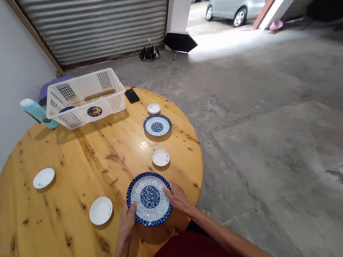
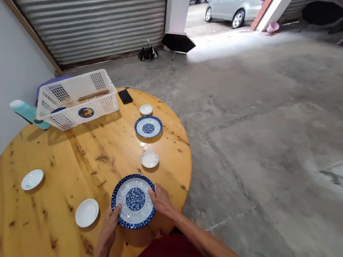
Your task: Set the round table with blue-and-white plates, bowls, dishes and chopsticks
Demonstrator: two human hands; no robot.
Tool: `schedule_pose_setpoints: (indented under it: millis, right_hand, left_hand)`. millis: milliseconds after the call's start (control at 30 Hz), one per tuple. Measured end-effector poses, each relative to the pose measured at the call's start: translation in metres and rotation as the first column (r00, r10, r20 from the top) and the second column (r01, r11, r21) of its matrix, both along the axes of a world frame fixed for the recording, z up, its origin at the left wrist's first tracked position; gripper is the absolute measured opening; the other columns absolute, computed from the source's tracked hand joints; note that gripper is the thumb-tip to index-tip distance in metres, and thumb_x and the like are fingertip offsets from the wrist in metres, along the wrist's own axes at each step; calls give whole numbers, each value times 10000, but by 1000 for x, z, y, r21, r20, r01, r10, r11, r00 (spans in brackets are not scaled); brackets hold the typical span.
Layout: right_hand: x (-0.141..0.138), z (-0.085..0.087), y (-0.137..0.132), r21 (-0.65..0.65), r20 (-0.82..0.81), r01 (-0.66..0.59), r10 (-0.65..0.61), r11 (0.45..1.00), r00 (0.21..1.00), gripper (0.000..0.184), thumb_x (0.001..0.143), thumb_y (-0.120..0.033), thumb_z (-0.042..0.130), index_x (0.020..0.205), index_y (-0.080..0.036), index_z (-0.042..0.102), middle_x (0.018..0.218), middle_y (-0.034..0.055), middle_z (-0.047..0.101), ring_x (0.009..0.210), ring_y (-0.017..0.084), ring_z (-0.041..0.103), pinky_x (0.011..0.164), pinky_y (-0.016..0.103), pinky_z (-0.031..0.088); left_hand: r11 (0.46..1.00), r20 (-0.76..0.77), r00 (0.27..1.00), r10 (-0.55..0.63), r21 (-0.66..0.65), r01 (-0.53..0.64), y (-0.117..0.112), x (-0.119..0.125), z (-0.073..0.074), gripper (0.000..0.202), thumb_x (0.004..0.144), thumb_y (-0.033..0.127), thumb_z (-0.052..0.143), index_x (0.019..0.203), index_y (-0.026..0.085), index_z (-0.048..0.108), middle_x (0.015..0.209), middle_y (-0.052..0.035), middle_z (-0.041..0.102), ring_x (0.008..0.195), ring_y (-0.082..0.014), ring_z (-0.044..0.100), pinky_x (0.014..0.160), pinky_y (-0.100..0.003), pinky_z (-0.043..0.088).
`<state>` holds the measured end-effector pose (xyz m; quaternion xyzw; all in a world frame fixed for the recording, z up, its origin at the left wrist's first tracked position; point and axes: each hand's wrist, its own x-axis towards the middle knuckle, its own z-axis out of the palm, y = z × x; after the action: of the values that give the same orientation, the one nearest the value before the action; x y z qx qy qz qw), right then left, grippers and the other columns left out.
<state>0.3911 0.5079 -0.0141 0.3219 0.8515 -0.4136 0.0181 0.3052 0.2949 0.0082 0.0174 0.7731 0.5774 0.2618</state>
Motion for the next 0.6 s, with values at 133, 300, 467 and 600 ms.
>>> schedule_pose_setpoints:
  millis: [133, 300, 467, 600]
  right_hand:
    - [22, 9, -4, -63, -76, 90, -95, 994, 993, 198, 917, -350, 492, 913, -198, 619, 962, 133, 735, 930, 271, 677, 858, 358, 482]
    - [56, 29, -17, -302, -190, 226, -290, 926, 938, 326, 830, -450, 566, 1007, -195, 666, 1039, 119, 755, 970, 295, 686, 914, 424, 522]
    - [82, 46, -29, -533, -302, 200, -405, 822, 863, 448, 774, -480, 617, 1106, -190, 700, 1132, 107, 763, 1090, 309, 679, 976, 457, 529]
    - [96, 49, -17, -597, -306, 205, -456, 776, 836, 430, 722, -490, 660, 1037, -204, 720, 1099, 96, 776, 1012, 314, 700, 922, 446, 554]
  left_hand:
    - [994, -47, 993, -110, -4, 110, -2, 13, 19, 573, 881, 621, 571, 1184, 138, 627, 1206, -141, 716, 1173, -307, 642, 1093, -460, 463]
    - [973, -141, 963, -230, -34, 228, -1, 19, 37, 454, 933, 542, 503, 1165, 163, 594, 1164, -125, 707, 1122, -277, 654, 1038, -424, 495]
    - [950, -178, 933, -312, -92, 300, 7, 25, 40, 388, 936, 513, 464, 1085, 177, 587, 1002, -94, 713, 992, -266, 673, 942, -410, 528]
    - [933, -187, 915, -356, -125, 338, 24, 33, 39, 394, 933, 513, 446, 1109, 186, 577, 995, -94, 719, 1014, -274, 678, 944, -410, 530]
